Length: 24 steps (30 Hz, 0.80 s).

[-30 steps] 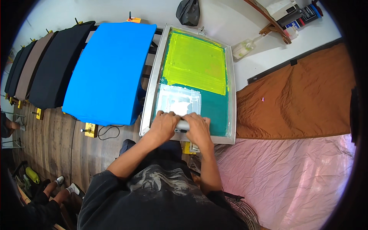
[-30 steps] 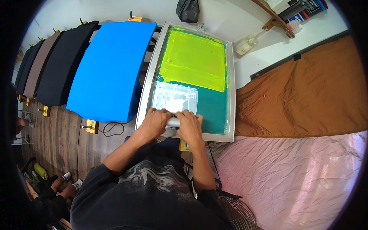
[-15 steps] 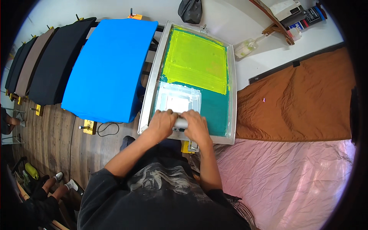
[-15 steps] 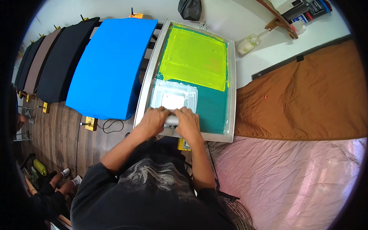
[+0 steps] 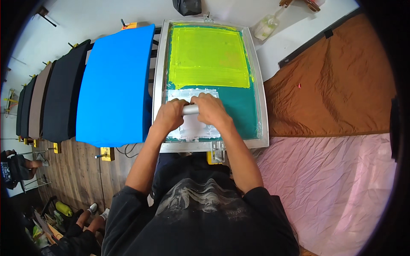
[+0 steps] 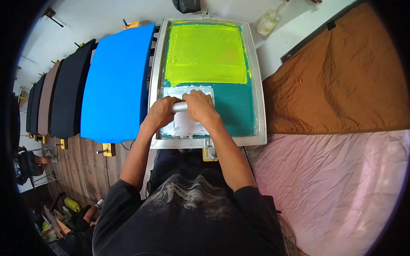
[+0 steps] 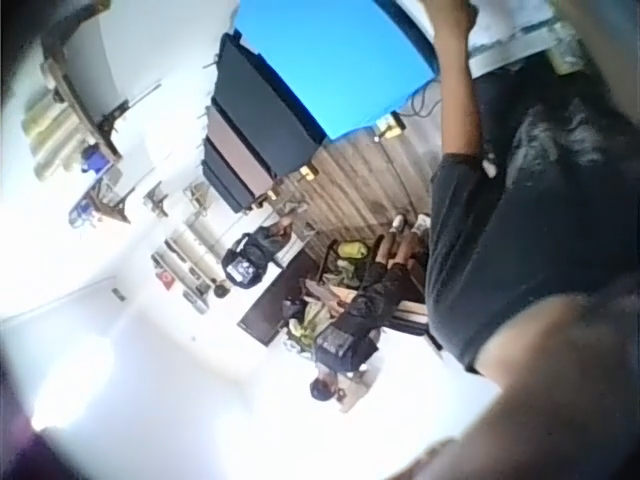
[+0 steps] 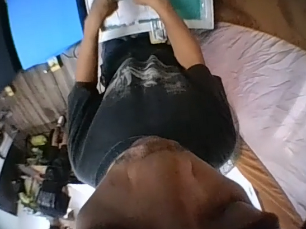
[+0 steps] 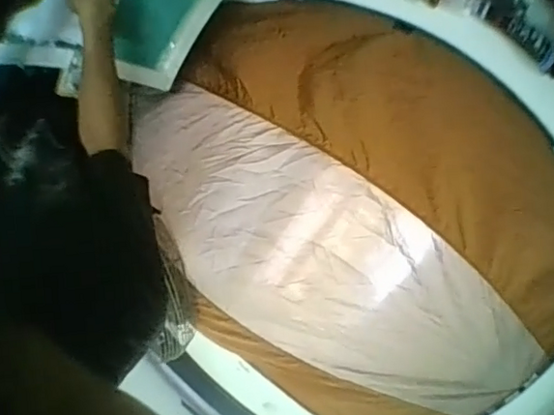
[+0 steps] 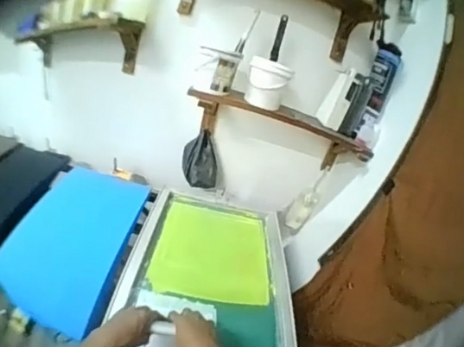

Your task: The recorder is using a squeegee to apply white ink onto a t-shirt using a screen printing frame.

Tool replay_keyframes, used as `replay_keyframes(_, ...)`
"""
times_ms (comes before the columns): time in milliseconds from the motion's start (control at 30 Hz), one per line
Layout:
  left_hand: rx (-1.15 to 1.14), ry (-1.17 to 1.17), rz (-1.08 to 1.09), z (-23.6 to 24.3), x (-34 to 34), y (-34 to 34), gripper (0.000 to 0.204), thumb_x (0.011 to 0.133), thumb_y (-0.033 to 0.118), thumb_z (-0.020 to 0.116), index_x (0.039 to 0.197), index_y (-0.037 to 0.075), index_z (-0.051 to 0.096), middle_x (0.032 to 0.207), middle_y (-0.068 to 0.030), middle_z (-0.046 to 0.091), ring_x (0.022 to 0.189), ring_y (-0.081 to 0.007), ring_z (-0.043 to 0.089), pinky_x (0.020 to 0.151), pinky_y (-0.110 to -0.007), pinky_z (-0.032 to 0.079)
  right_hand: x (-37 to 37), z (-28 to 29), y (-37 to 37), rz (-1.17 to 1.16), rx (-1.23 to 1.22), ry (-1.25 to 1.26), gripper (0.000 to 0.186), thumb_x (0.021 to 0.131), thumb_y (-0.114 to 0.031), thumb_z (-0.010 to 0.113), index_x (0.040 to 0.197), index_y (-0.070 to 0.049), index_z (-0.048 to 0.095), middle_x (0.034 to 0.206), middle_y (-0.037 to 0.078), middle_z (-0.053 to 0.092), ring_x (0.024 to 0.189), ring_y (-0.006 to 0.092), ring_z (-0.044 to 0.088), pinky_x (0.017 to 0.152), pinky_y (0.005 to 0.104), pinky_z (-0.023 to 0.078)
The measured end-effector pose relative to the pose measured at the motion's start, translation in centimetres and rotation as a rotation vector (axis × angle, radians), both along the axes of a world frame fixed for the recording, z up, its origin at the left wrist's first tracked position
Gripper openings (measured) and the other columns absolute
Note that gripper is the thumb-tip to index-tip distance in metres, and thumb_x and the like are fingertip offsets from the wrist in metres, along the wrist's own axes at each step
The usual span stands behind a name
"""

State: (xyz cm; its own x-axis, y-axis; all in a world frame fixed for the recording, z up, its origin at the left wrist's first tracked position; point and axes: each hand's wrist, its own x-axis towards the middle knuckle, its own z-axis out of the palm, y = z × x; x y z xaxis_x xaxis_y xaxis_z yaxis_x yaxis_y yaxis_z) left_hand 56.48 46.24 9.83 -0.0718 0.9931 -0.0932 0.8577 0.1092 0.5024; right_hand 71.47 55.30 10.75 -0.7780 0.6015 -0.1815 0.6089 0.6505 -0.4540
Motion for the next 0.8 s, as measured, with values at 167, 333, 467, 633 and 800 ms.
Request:
replay_keyframes(167,0.021,-0.054,0.089,1.2,1.9,-2.1,0.042,0.069,-0.010,0.057,0.106,0.007,0.068,0.094,-0.0196,0.066,0.085,-0.0393,0.064,0.077,-0.044,0.052,1.2,-1.2,-1.4,0.047,0.031,0.133,0.031,0.067,0.001,0.065,0.097,-0.005,0.066,0.097,0.016,0.062,0.095,0.0362,0.060,0.081,0.0456,0.052)
replay_keyframes(333,-0.099,-0.098,0.108,2.9,3.8,-5.7,0.039,0.069,-0.009,0.058,0.104,0.005,0.069,0.091,-0.0181,0.066,0.084,-0.0385,0.065,0.076,-0.043,0.053,3.2,0.0,-4.9,0.116,-0.078,0.114,0.034,0.063,-0.001,0.070,0.097,-0.002,0.066,0.095,0.017,0.061,0.094,0.0355,0.059,0.081,0.0460,0.051)
replay_keyframes(467,-0.238,-0.116,0.055,3.7,4.4,-5.3,0.039,0.069,-0.006,0.058,0.105,0.005,0.068,0.094,-0.0194,0.068,0.087,-0.0390,0.065,0.079,-0.044,0.052,4.4,0.8,-4.6,0.154,-0.137,0.053,0.029,0.063,-0.001,0.070,0.092,0.000,0.066,0.090,0.018,0.064,0.089,0.0374,0.063,0.077,0.0471,0.052)
replay_keyframes(633,-0.059,-0.016,-0.026,3.4,2.3,-1.9,0.034,0.071,-0.002,0.058,0.102,0.007,0.068,0.088,-0.0173,0.067,0.085,-0.0356,0.066,0.074,-0.045,0.052,2.8,1.3,-2.0,0.026,-0.030,0.047,0.030,0.067,0.000,0.065,0.097,-0.007,0.065,0.092,0.017,0.063,0.091,0.0375,0.062,0.075,0.0484,0.051)
replay_keyframes(800,-0.023,0.042,0.000,0.9,1.6,0.5,0.033,0.071,-0.005,0.058,0.101,0.006,0.066,0.092,-0.0154,0.066,0.083,-0.0355,0.066,0.076,-0.044,0.051,1.6,-0.1,-0.5,-0.049,0.047,0.050,0.033,0.070,0.004,0.059,0.101,-0.008,0.062,0.095,0.015,0.061,0.094,0.0372,0.059,0.076,0.0480,0.049)
